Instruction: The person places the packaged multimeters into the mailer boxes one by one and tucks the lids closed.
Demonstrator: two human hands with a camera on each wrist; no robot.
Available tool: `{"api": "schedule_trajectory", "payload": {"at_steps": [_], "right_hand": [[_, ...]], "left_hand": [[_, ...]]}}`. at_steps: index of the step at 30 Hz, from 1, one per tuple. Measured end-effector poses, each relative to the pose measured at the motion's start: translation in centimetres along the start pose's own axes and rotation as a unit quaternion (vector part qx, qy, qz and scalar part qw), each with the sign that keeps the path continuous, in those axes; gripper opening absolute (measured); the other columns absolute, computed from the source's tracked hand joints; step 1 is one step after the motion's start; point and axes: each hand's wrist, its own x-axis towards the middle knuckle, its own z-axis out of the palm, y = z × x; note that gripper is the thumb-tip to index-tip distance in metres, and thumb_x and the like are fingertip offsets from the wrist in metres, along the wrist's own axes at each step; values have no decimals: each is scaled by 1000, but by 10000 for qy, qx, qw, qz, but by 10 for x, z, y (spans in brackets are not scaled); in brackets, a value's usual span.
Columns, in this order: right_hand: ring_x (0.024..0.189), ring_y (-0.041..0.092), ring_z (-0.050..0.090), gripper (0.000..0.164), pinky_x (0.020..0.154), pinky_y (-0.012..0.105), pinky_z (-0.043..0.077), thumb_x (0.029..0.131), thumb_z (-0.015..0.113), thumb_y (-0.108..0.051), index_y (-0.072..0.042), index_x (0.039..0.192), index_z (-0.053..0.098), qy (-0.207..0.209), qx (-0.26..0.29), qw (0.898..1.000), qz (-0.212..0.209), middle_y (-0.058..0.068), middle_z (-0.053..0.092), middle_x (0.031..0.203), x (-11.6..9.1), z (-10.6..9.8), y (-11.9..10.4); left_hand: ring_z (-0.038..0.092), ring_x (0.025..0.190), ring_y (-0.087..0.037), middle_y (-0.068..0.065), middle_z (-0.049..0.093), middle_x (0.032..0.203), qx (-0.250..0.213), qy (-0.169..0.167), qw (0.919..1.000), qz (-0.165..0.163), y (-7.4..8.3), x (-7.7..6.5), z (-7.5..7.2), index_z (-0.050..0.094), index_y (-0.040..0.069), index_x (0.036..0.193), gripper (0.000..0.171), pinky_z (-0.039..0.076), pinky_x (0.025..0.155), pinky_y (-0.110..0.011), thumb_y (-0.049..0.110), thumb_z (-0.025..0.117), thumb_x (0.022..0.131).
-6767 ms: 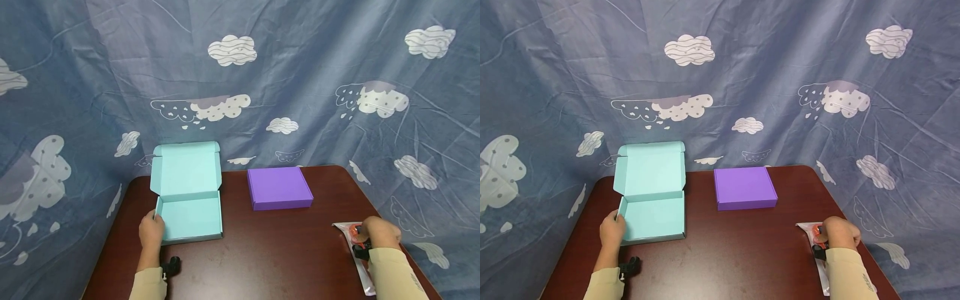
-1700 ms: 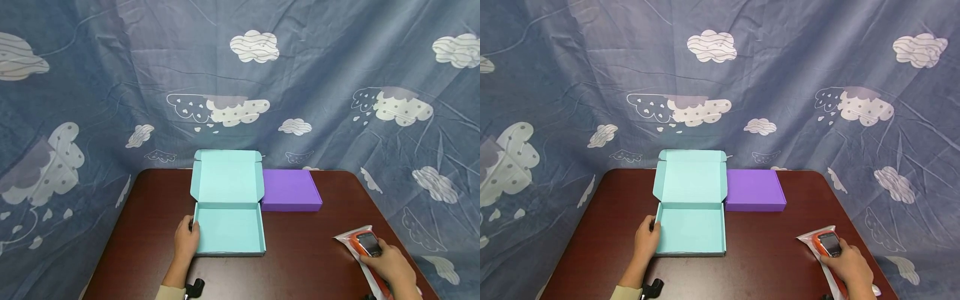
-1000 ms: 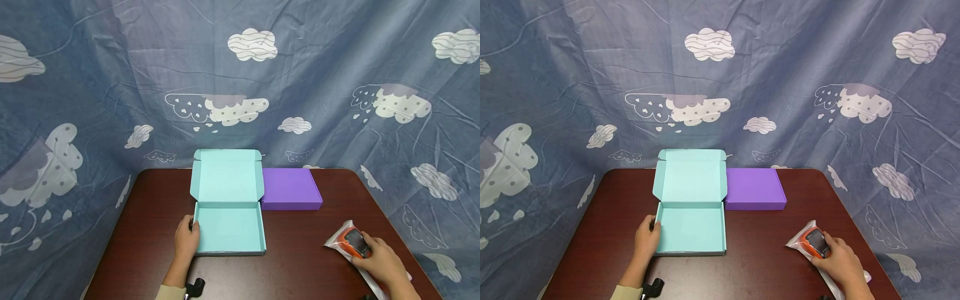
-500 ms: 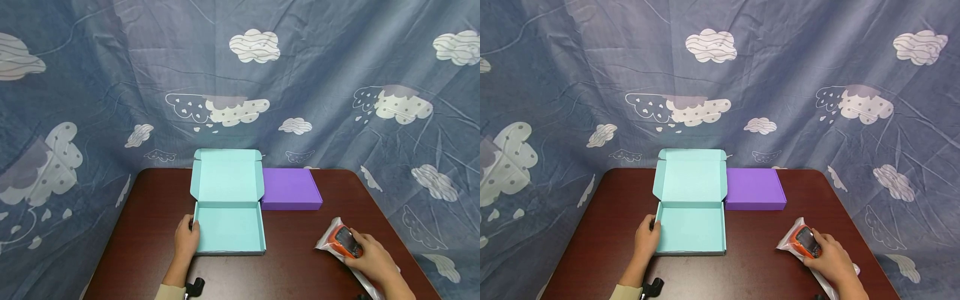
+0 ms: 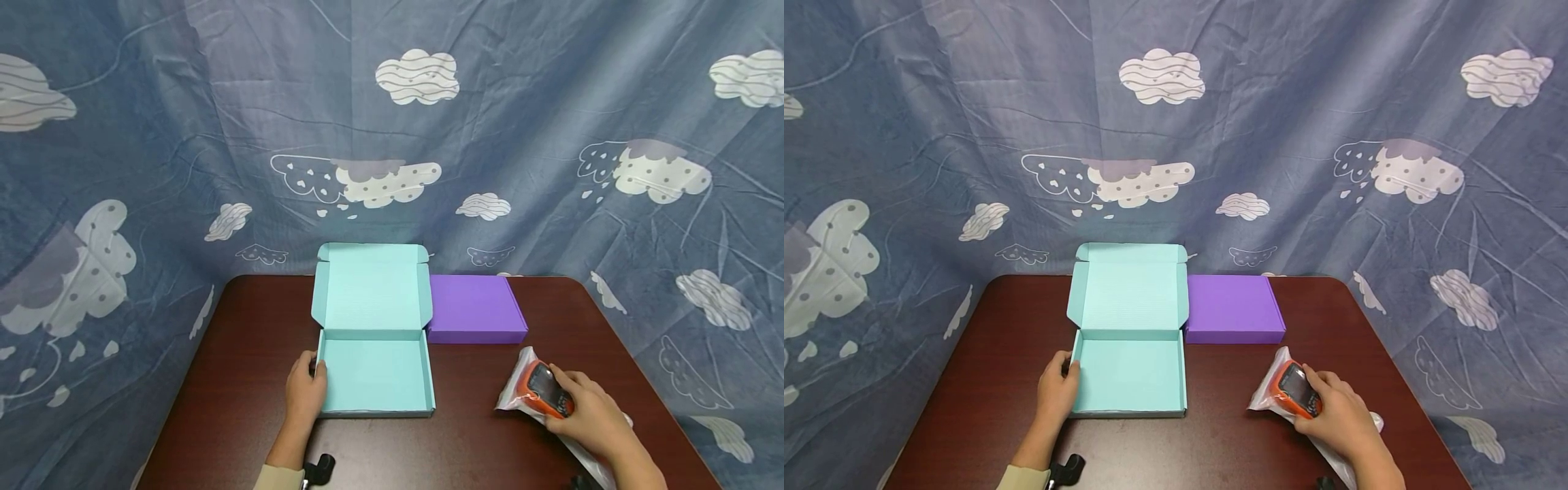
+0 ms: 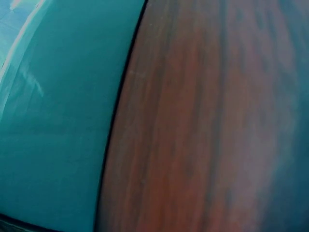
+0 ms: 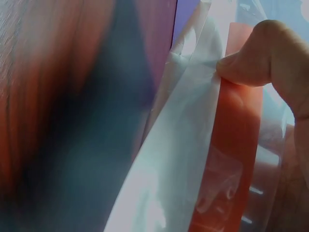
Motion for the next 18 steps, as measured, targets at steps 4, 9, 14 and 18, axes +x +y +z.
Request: {"api": "schedule_trajectory", "payload": {"at_steps": [4,9,14,18], "right_hand": [[98,33,57,100,74,50,47,59,93,-34,3,144,54,25,11,9999,-105,17,60,121,4,-1,-11],[99,31,56,102,75,47,46,58,92,-33,1,146,54,-61,32,9998,-177,15,60,121,10,1,-21],[99,28,56,100,77,47,46,58,92,-32,-1,146,55,-68,83,9995,-300,12,61,120,16,2,-32],[99,27,56,99,78,47,47,58,92,-33,-3,145,56,-25,99,9990,-443,10,62,120,21,0,-42]], "left_hand": [[61,95,-32,-13,65,104,-22,-26,10000,-33,0,0,0,68,3,120,23,46,82,-52,13,59,101],[60,95,-32,-13,65,104,-1,-51,10000,-77,0,0,0,67,3,120,23,46,82,-53,14,59,102],[60,94,-32,-13,64,104,18,-68,9999,-92,1,0,0,67,3,120,23,45,81,-53,14,58,102],[60,95,-32,-13,64,104,8,-76,9999,-112,2,1,1,67,3,121,24,45,82,-53,14,58,102]]}}
